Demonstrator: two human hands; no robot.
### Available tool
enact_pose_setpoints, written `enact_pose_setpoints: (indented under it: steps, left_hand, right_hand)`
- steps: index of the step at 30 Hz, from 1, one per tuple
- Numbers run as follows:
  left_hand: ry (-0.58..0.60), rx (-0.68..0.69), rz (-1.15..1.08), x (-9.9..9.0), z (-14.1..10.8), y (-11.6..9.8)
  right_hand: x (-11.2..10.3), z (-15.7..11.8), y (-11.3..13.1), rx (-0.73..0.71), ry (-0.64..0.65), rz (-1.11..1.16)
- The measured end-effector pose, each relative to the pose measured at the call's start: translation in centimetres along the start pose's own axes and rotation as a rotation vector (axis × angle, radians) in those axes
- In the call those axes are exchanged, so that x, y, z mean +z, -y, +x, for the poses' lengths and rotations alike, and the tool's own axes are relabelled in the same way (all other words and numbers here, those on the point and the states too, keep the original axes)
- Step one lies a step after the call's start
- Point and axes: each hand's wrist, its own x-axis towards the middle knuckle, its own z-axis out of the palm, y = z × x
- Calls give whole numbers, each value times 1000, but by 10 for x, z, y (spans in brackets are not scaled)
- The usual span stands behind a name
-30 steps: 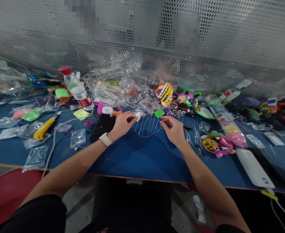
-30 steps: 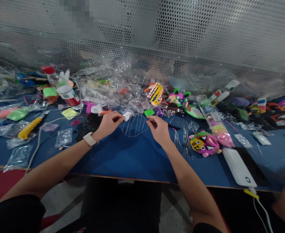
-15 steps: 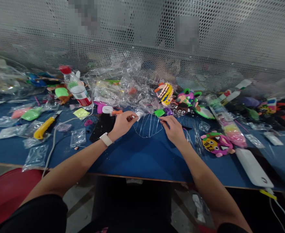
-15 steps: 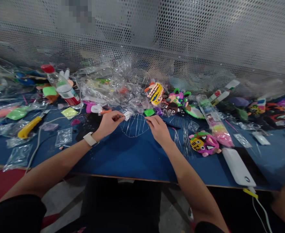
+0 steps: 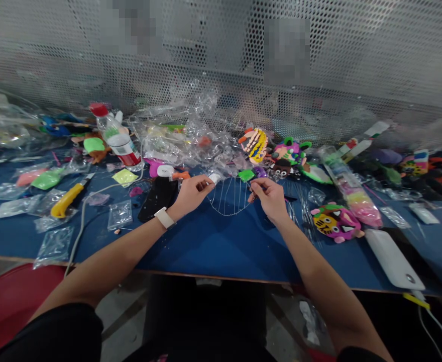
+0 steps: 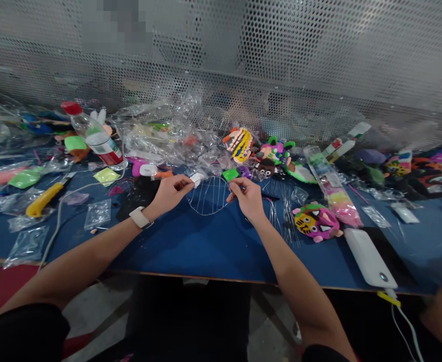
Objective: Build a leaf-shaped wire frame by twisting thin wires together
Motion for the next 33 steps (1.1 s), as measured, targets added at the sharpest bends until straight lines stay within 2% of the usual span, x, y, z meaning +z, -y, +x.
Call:
enact_pose_setpoints:
  steps: [10,20,26,33]
  left_hand:
    - [-62,18,73,-2,-2,-9]
    - [-54,105,66,4,-7,-15]
    - [-76,97,-8,5,-8,-18]
    - [-18,-24,-171,3,-7,-19]
  right_hand:
    - [-1,-3,-5,-33,44,-84]
    - [5,-10,0,-150,-94,-317]
    - [6,-7,-6,-92,-62,-220]
    - [3,-4,-5,-48,66,-36]
